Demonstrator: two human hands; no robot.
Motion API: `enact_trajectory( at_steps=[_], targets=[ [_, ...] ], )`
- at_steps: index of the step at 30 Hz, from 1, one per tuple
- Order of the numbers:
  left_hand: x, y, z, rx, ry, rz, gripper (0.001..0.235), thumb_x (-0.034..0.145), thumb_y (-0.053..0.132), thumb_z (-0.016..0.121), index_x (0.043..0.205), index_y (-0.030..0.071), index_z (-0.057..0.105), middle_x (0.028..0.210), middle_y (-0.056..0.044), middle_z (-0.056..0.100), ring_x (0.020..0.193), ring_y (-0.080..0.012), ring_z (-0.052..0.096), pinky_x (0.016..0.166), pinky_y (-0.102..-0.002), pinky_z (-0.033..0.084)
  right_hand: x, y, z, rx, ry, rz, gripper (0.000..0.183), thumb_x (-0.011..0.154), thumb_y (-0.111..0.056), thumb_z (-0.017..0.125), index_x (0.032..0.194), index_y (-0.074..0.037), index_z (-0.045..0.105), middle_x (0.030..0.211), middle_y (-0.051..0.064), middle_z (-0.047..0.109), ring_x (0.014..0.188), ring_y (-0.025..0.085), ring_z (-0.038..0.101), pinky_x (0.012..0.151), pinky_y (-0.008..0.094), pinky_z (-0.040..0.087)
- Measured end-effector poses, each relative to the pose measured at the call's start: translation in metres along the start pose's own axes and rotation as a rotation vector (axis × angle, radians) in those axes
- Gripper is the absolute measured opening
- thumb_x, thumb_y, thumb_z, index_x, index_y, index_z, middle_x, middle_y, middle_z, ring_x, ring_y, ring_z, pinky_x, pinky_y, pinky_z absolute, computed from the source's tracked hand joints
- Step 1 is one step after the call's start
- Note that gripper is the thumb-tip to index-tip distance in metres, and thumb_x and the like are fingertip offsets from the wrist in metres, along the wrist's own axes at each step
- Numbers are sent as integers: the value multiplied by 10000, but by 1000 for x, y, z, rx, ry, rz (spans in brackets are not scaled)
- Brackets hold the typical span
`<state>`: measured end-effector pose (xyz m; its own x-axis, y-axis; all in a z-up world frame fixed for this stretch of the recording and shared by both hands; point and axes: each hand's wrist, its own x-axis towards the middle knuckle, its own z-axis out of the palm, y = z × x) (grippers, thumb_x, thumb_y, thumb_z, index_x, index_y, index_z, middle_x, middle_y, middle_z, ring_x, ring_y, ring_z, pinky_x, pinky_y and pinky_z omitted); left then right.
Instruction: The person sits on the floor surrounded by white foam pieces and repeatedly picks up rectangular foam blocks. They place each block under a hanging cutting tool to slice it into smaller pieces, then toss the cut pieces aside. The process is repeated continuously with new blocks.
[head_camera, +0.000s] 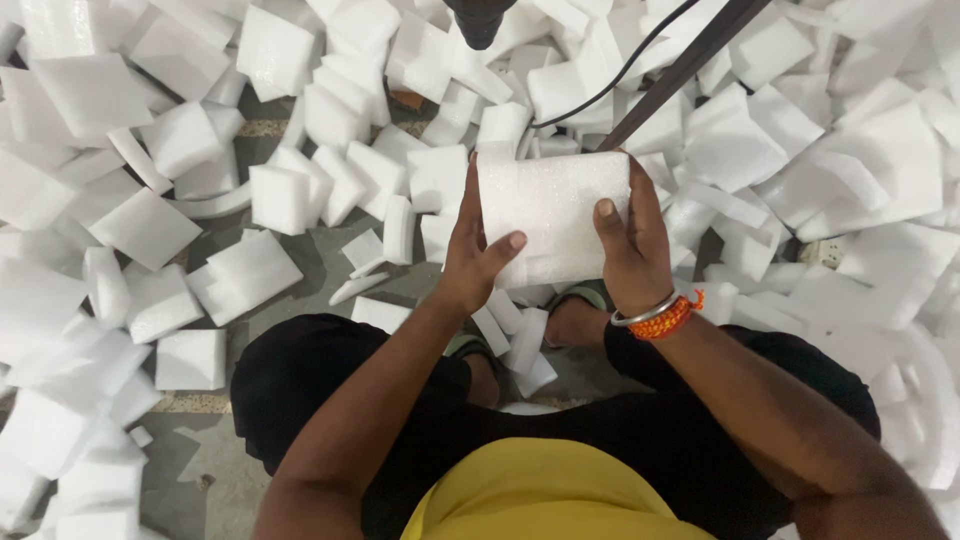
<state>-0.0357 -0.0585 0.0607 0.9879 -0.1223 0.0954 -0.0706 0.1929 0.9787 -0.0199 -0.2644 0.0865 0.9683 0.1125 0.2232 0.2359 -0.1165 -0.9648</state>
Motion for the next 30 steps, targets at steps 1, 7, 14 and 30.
enact_trajectory(
  at_steps=[1,7,14,30],
  targets=[
    [2,-2,0,-21,26,6,1107,900,380,688,1670,27,-25,1742,-218,129,1613,-327,173,1297,-441,195,4,3,2,35,10,44,557,1101,-236,533,1561,38,381,1392,100,590,1237,155,555,1078,313,462],
    [17,-11,-11,-135,175,-57,854,965,297,563,1655,-3,159,1675,-205,314,1538,-297,314,1250,-388,237,31,21,24,409,72,251,488,1087,-219,594,1486,52,520,1279,69,628,1148,137,558,1036,295,458],
    [66,0,-43,-177,96,126,602,1074,220,428,1592,-71,333,1535,-214,521,1416,-280,491,1214,-372,355,93,17,33,500,9,258,470,1035,-240,603,1410,39,561,1283,76,674,1153,163,629,1029,317,508],
    [157,28,-68,-318,-11,211,761,1123,553,125,1694,51,108,1733,-145,237,1607,-278,246,1333,-410,209,198,-12,50,352,46,150,420,1014,-214,634,1373,4,618,1202,78,736,1068,174,690,967,306,549]
  ],
)
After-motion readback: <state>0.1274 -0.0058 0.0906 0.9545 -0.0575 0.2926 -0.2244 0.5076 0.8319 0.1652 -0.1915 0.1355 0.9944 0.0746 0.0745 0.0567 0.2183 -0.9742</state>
